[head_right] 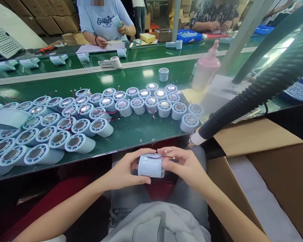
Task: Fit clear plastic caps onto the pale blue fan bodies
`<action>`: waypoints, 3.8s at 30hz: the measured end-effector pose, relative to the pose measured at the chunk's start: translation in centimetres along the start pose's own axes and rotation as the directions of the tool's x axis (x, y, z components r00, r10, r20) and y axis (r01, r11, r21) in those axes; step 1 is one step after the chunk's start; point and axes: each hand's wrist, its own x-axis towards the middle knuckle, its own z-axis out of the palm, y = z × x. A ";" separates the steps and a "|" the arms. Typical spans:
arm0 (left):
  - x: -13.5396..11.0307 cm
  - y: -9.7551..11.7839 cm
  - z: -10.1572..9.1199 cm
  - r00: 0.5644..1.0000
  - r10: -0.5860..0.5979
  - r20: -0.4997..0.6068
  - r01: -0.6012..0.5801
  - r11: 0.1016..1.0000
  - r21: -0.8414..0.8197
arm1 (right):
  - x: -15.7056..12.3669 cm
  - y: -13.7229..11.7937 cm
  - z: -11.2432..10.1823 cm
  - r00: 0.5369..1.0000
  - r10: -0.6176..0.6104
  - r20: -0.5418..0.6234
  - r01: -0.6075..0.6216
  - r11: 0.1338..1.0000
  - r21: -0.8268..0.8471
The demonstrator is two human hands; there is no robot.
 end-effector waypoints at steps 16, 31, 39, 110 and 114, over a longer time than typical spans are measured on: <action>-0.7 1.9 0.1 0.998 0.065 0.007 -0.065 0.998 0.024 | -2.7 0.7 -0.8 0.993 -0.035 0.117 0.051 0.989 -0.139; 2.9 4.6 -11.4 0.998 -0.056 0.034 0.059 0.994 -0.091 | -2.5 -0.2 -0.7 0.971 0.183 0.156 -0.199 0.976 0.093; -1.1 1.7 0.0 0.994 0.093 0.051 -0.097 0.992 0.081 | -2.0 -0.3 -0.2 0.957 0.235 0.169 -0.268 0.941 0.207; -2.4 1.3 -0.3 0.935 0.342 0.089 -0.353 0.899 0.260 | -2.6 0.3 2.0 0.716 0.505 0.481 -0.693 0.597 0.405; -2.3 1.4 0.0 0.979 0.199 0.050 -0.204 0.967 0.150 | -2.1 0.9 1.9 0.665 0.564 0.490 -0.747 0.516 0.420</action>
